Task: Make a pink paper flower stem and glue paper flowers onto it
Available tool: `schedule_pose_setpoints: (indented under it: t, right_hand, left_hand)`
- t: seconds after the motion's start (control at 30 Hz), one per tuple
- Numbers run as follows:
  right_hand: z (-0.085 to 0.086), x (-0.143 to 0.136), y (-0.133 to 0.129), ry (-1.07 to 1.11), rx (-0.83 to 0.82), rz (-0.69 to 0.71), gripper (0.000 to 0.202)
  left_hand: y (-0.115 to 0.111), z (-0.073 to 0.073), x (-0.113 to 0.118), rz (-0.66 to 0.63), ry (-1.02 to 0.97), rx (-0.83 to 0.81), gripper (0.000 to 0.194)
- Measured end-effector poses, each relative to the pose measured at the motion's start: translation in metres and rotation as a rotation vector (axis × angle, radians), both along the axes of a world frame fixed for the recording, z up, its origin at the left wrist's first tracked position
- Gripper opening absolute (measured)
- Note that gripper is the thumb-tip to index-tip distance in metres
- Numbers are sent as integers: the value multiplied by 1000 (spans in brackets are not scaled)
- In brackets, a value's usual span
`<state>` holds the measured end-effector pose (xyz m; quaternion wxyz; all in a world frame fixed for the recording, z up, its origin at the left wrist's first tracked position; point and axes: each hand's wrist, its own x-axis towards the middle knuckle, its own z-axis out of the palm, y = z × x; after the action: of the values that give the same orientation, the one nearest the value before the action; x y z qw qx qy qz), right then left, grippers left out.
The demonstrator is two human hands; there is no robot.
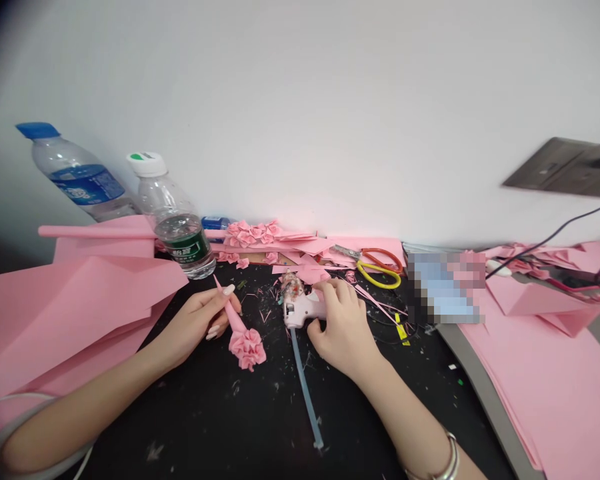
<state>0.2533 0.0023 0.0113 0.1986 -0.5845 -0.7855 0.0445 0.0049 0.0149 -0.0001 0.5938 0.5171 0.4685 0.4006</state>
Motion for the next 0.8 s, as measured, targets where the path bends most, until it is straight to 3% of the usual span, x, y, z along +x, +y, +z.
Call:
schedule_pose_setpoints:
  t: [0.23,0.47,0.67,0.8]
  right_hand:
    - [-12,2,4,-67,-4,32,47]
    - [-4,6,7,224,88,103,35]
    - [5,5,5,528,-166,308,13]
    - [1,4,5,643,-411,370,24]
  left_hand:
    - [-1,1,-1,-57,94,30,40]
    - [1,-3,-1,-82,50,63,28]
    - [2,1,1,-44,38,39,24]
    - [1,2,2,-35,55,53,23]
